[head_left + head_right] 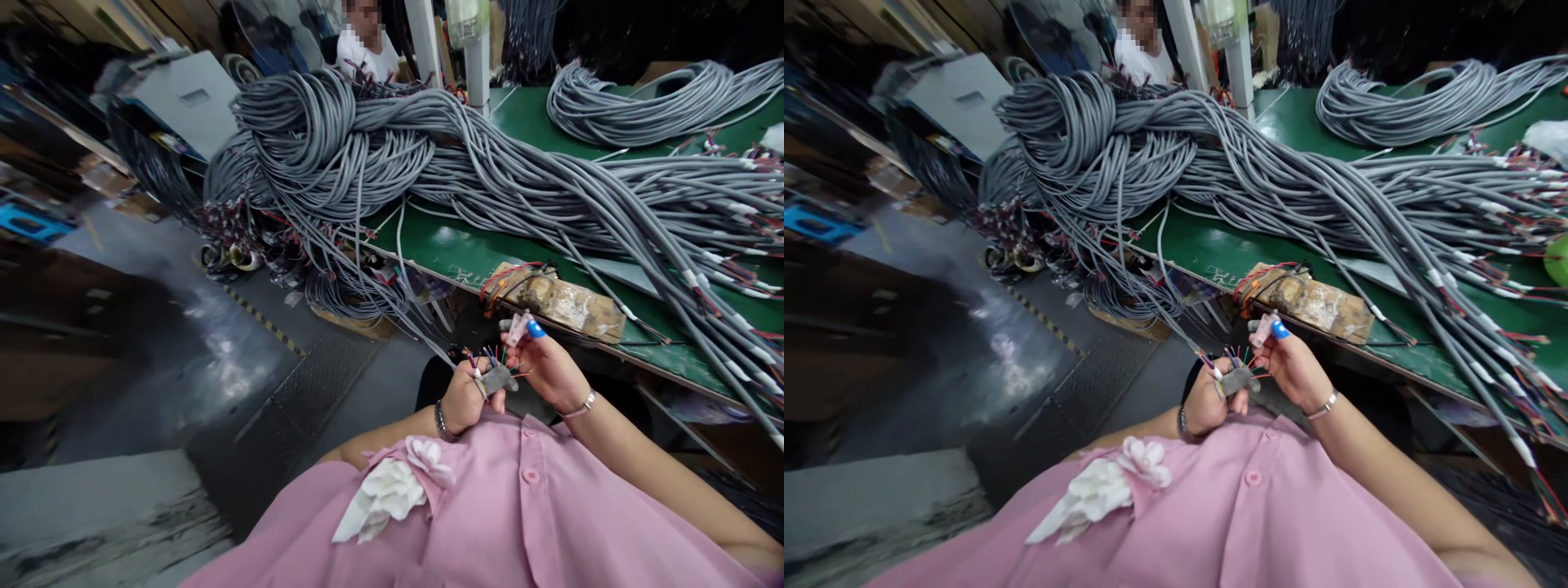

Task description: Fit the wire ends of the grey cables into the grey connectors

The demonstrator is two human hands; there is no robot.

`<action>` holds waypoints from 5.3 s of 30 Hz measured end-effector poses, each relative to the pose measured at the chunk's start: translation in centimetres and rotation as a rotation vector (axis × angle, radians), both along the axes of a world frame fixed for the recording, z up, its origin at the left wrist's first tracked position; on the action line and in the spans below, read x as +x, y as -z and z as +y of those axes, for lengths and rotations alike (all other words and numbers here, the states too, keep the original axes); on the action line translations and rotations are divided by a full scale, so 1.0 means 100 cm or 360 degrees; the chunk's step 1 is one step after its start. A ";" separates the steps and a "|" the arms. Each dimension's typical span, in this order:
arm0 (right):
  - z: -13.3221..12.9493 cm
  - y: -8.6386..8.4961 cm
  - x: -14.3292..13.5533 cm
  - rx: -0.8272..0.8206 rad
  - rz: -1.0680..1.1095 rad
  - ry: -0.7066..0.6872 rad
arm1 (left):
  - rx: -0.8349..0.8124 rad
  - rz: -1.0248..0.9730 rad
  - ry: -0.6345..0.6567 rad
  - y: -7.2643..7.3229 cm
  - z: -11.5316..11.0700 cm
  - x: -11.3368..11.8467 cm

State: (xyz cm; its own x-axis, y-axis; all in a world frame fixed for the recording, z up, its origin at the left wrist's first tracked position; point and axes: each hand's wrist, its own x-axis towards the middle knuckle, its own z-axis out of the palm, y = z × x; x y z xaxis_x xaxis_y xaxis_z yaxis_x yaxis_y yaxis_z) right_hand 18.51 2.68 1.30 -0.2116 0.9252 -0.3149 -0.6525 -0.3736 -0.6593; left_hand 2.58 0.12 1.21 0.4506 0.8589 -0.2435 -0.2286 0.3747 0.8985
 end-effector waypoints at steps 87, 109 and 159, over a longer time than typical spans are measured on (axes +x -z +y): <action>0.005 0.010 0.002 0.0106 -0.0014 0.0134 | 0.0548 0.0405 -0.0376 -0.006 0.002 0.004; 0.010 0.006 -0.008 -0.0087 0.0118 0.0252 | 0.1040 0.0829 -0.0287 0.010 0.009 0.001; -0.020 0.014 -0.005 0.0214 -0.0645 -0.0139 | 0.0694 0.0497 -0.0180 -0.001 0.000 -0.012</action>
